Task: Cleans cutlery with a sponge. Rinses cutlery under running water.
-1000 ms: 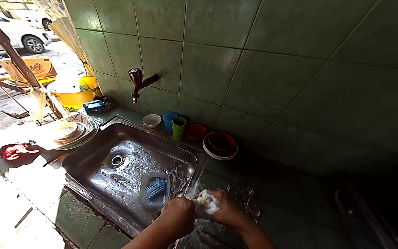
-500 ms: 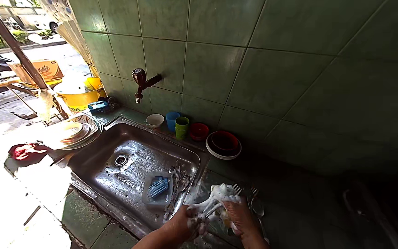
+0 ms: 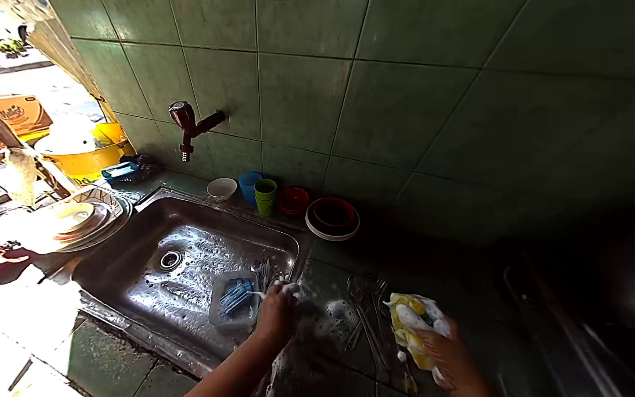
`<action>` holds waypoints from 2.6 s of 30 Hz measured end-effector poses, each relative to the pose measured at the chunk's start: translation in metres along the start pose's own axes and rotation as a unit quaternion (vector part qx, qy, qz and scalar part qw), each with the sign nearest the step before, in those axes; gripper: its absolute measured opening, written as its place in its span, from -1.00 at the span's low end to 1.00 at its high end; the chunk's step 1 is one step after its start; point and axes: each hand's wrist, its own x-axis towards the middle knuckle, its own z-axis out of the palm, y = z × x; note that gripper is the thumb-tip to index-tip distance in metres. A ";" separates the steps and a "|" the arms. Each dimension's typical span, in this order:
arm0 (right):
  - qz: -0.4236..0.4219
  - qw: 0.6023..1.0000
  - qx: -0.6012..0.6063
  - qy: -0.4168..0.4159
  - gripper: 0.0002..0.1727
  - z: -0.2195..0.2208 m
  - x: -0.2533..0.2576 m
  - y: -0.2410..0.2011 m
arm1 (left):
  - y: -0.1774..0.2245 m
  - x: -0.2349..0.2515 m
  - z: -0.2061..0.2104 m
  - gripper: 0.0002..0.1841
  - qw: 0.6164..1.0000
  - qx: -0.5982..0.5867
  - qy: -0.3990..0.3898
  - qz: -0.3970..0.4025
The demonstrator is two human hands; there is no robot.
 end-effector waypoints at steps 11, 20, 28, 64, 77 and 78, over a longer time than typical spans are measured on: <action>0.028 0.975 -0.172 -0.138 -0.35 0.033 -0.027 0.020 | 0.089 0.052 0.059 -0.70 0.969 0.019 -0.238 -0.058; 0.010 0.980 0.046 -0.191 -0.46 0.036 -0.031 0.017 | 0.062 0.040 0.022 -0.68 0.963 0.050 -0.259 -0.056; -0.397 0.852 -0.342 -0.017 -0.52 0.090 -0.011 0.017 | 0.075 -0.002 -0.016 -0.76 0.976 0.052 -0.210 -0.024; 0.132 0.914 0.363 0.129 -0.72 0.150 0.019 -0.032 | 0.042 -0.050 0.014 -0.82 0.965 -0.213 0.146 0.052; 0.135 0.961 0.240 0.007 -0.74 0.168 -0.031 -0.033 | 0.028 -0.053 0.032 -0.92 0.954 -0.205 0.214 0.046; 0.104 0.976 0.190 0.001 -0.69 0.167 -0.031 -0.030 | 0.024 -0.052 0.027 -0.90 0.962 -0.209 0.174 0.027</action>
